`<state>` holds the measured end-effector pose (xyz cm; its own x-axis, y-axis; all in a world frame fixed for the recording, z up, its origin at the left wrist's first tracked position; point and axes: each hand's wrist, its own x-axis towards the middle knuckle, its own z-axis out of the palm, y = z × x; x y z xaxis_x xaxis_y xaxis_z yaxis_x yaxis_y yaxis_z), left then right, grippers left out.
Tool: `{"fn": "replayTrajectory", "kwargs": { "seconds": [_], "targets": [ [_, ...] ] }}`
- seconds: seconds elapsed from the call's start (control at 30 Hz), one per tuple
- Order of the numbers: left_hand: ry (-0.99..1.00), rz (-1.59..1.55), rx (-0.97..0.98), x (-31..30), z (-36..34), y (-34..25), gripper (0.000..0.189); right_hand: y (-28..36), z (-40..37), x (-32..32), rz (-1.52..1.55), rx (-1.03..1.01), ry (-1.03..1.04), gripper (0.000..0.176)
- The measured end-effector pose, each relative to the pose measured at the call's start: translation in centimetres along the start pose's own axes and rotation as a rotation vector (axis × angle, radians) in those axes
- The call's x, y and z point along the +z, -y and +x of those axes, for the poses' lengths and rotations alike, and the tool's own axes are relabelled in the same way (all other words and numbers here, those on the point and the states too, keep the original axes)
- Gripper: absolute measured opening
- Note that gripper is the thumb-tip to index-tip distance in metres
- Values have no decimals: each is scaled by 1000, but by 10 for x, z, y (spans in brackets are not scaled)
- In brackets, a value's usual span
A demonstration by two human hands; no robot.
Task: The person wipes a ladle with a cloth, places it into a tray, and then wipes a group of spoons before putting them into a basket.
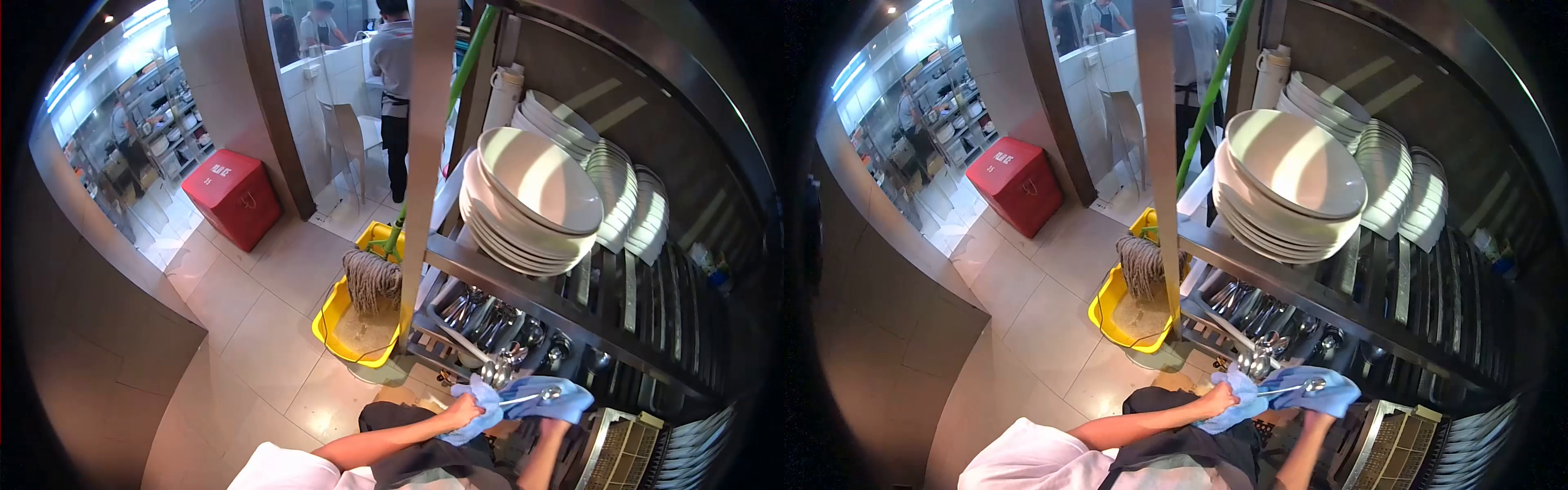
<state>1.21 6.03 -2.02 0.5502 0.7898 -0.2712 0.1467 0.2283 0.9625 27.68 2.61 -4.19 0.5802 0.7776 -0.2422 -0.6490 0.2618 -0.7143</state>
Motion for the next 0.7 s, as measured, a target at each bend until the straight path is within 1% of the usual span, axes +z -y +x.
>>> {"fn": "replayTrajectory", "kwargs": {
  "seconds": [0.03,0.07,0.1,0.13,0.17,0.2,0.27,0.33,0.37,0.4,0.5,0.53,0.57,0.6,0.63,0.7],
  "targets": [
    [14,-35,-76,-11,-7,-7,28,24,-5,-12,-50,-3,-40,37],
    [-225,31,-40,-9,-12,11,29,42,-15,-23,-164,-136,-87,37],
    [-200,54,109,-24,-11,35,28,67,-28,-19,-292,-208,-131,37],
    [-217,-71,-43,-6,34,152,21,89,-42,-7,-414,-263,-161,37],
    [-53,53,-70,-35,25,144,12,107,-56,7,-520,-307,-182,36],
    [-59,-88,-29,-51,2,112,9,115,-69,24,-614,-332,-190,36],
    [-105,-478,84,-67,-30,45,5,110,-90,58,-784,-343,-167,36],
    [-132,-683,144,-73,-45,9,6,88,-103,91,-947,-327,-109,35],
    [-115,-759,139,-76,-50,0,7,74,-108,105,-1014,-323,-73,35],
    [-135,-804,94,-74,-51,5,7,59,-111,118,-1083,-318,-35,35],
    [-298,-968,-15,-66,-52,20,9,23,-120,150,-1258,-350,95,34],
    [-170,-797,-15,-67,-46,60,9,12,-121,160,-1320,-373,134,34],
    [-41,-628,-14,-66,-43,83,9,2,-122,169,-1379,-404,169,34],
    [-103,-464,-87,-67,-49,61,12,-5,-123,177,-1432,-437,192,34],
    [-100,-466,-85,-66,-47,61,12,-9,-122,183,-1473,-463,194,33],
    [-65,-157,-24,-67,-46,61,21,-14,-122,192,-1526,-495,196,33]
  ]
}}
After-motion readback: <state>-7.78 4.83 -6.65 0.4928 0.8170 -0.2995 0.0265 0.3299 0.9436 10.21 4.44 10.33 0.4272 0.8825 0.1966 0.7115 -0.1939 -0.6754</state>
